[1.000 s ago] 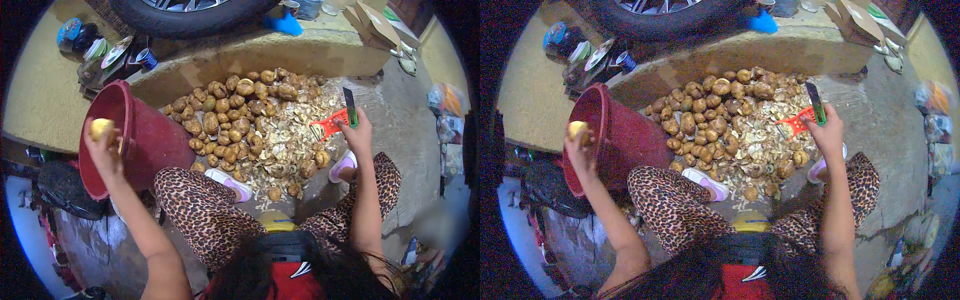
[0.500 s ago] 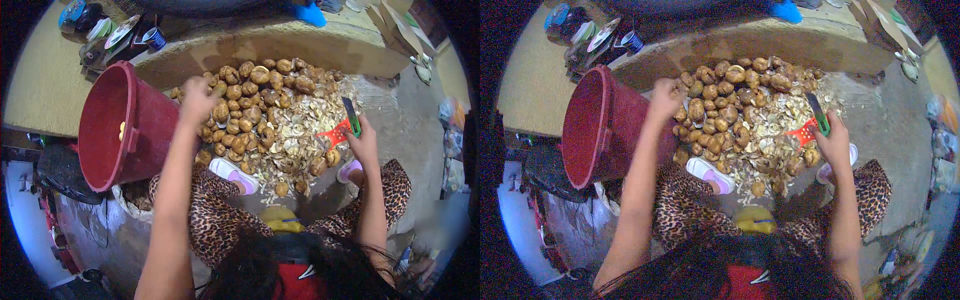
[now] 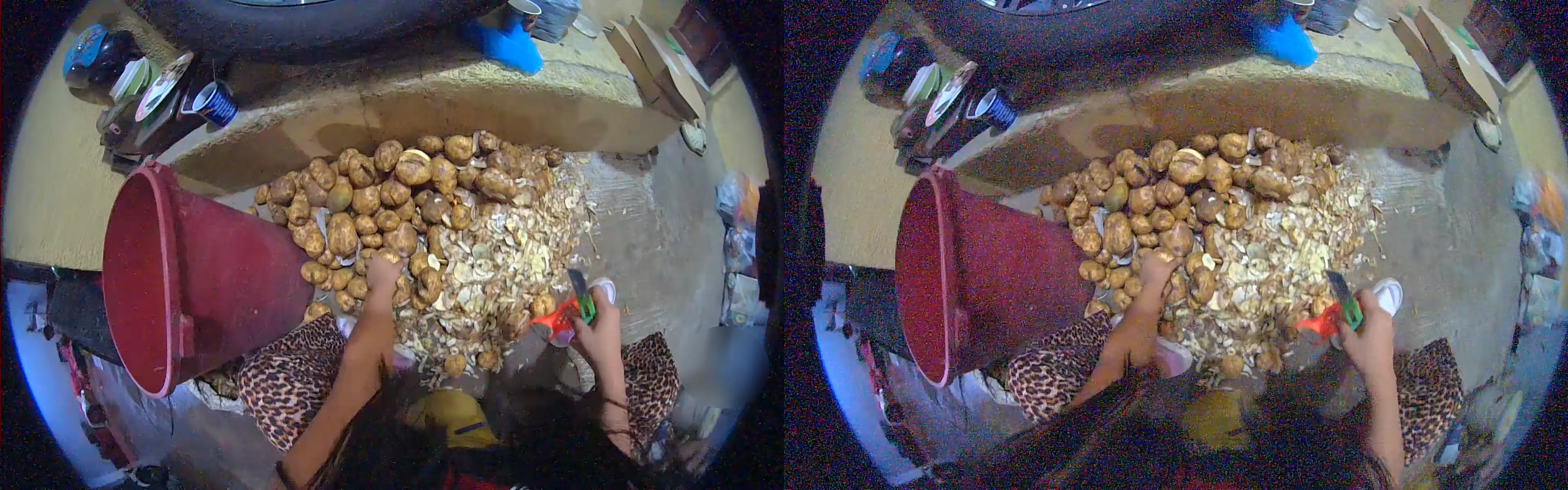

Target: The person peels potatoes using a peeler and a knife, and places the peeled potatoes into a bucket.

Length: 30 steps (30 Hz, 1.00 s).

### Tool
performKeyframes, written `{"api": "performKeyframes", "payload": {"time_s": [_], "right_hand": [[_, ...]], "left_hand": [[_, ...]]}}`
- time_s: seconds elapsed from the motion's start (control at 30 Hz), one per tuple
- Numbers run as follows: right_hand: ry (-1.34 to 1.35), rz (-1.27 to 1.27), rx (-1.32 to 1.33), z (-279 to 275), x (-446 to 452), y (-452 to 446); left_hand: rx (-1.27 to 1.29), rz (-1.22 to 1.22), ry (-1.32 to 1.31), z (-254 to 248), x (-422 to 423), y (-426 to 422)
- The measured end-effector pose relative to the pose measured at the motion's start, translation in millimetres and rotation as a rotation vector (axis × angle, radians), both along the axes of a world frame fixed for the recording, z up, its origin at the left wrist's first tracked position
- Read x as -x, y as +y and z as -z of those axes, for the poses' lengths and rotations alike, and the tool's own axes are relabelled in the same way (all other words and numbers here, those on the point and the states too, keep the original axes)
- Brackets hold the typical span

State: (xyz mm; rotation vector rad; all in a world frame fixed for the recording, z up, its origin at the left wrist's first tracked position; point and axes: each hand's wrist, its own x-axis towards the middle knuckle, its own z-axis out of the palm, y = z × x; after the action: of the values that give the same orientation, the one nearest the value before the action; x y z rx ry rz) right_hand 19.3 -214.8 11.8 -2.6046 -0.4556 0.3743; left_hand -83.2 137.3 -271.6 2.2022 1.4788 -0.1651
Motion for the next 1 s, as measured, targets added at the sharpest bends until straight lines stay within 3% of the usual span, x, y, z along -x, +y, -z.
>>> {"api": "performKeyframes", "payload": {"time_s": [0.13, 0.27, 0.33, 0.37, 0.47, 0.5, 0.67, 0.73, 0.83, 0.93, 1.0], "right_hand": [[0.055, -0.044, -0.039, 11.9, -3.6, 0.9], [0.181, 0.058, -0.009, 10.6, -6.1, 11.0], [0.226, 0.056, -0.133, 36.4, -7.2, -3.6], [0.165, -0.011, -0.073, 20.0, -2.7, 8.1], [0.086, -0.083, -0.004, 9.5, 3.9, 20.4], [0.072, -0.078, -0.028, 11.4, 5.7, 21.0], [0.034, -0.092, -0.283, 8.3, 12.8, 19.7], [0.236, 0.010, -0.366, 3.5, 15.3, 20.6], [0.573, 0.182, -0.421, -9.7, 20.2, 24.2], [0.349, -0.046, -0.533, 2.1, 21.7, 16.8], [0.423, -0.011, -0.516, -5.5, 29.6, 13.0]], "left_hand": [[0.071, -0.132, -0.049, -9.1, -8.9, -11.7], [-0.239, -0.011, -0.518, 2.5, 1.6, -15.8], [0.211, -0.132, -0.963, -32.4, -5.0, -18.7], [0.448, -0.190, -1.175, -56.4, -9.2, -20.4], [0.573, -0.151, -1.406, -115.0, -27.8, -15.5], [0.589, -0.023, -1.476, -132.3, -32.2, -13.5], [1.048, 0.173, -1.485, -241.8, -31.2, -35.1], [1.224, 0.237, -1.475, -277.1, -26.7, -49.2], [1.050, 0.438, -1.413, -312.3, -19.9, -65.8], [0.873, 0.589, -1.366, -359.1, -6.1, -90.0], [0.723, 0.703, -1.351, -383.0, 5.4, -104.1]]}}
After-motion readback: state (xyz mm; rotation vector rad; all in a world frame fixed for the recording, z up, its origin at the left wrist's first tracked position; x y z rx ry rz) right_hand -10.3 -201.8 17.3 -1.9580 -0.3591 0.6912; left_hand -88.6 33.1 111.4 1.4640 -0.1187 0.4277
